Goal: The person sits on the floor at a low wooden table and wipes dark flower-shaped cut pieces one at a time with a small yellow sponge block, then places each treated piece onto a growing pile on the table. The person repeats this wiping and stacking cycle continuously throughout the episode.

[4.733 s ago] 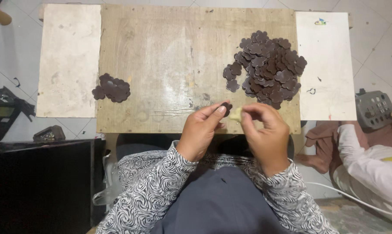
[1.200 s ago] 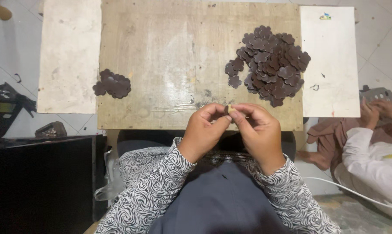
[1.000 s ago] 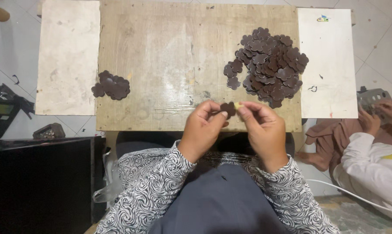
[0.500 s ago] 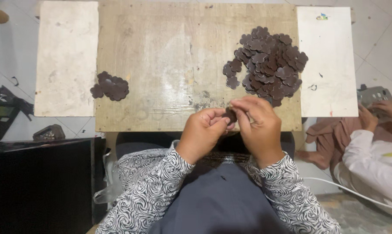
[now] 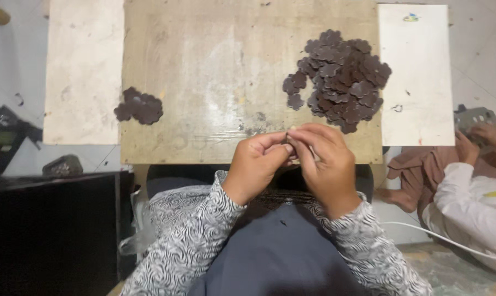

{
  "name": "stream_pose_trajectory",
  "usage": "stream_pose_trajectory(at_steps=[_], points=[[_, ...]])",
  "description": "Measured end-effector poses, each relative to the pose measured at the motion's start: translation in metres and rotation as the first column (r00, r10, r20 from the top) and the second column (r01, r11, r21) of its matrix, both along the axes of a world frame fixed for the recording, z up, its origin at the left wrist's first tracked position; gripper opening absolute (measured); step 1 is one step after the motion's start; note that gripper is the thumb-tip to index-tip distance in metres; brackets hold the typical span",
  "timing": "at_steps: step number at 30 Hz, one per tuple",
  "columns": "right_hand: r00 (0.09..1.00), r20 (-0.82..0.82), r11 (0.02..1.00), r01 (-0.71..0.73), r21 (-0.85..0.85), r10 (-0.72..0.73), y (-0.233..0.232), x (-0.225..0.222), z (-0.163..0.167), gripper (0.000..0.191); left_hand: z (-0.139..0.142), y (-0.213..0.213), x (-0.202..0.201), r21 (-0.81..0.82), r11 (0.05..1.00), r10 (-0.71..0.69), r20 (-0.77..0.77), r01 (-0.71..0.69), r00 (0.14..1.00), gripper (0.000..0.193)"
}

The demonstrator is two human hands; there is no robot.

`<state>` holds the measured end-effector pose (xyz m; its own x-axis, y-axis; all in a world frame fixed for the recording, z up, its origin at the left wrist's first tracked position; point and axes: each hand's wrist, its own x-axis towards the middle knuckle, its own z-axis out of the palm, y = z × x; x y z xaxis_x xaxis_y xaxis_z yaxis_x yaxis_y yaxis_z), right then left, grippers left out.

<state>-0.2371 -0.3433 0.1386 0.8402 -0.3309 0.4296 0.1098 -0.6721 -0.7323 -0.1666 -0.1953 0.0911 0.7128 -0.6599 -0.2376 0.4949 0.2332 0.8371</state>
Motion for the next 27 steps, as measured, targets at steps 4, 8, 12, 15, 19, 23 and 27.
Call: stream_pose_trajectory(at_steps=[4,8,12,15,19,23,27], points=[[0.998,-0.011,0.996,0.067,0.053,-0.067,0.0011,-0.0007,-0.0018,0.014,0.0022,0.0016,0.0011,-0.01,1.0,0.015,-0.078,-0.016,0.997,0.032],[0.998,0.055,0.996,0.006,-0.085,-0.001,0.0012,-0.0017,-0.0006,0.015,0.0026,0.001,0.003,-0.069,0.997,0.01,-0.17,-0.022,0.985,0.031],[0.998,-0.012,0.995,0.062,-0.076,-0.063,0.0019,-0.0019,0.0028,0.013,0.0028,-0.0007,0.0028,-0.086,0.996,-0.001,-0.215,-0.018,0.977,0.033],[0.996,0.028,0.996,0.085,-0.04,-0.084,0.0042,-0.0025,0.0046,0.012,0.0034,-0.0013,0.0024,-0.058,0.998,0.021,-0.223,-0.034,0.975,0.03],[0.999,0.037,0.988,0.016,-0.152,-0.011,0.0063,-0.0034,0.0045,0.016,0.0041,-0.0016,0.0017,-0.125,0.988,0.062,-0.238,-0.094,0.969,0.027],[0.996,0.028,0.992,0.091,-0.093,-0.088,0.0052,-0.0054,0.004,0.016,0.0028,-0.0019,0.0021,-0.034,0.994,0.084,-0.323,-0.1,0.943,0.018],[0.999,0.015,0.999,0.041,-0.024,-0.04,0.0053,-0.0074,0.0049,0.02,0.0,-0.0012,0.0045,-0.086,0.988,0.091,-0.336,-0.126,0.937,0.009]])
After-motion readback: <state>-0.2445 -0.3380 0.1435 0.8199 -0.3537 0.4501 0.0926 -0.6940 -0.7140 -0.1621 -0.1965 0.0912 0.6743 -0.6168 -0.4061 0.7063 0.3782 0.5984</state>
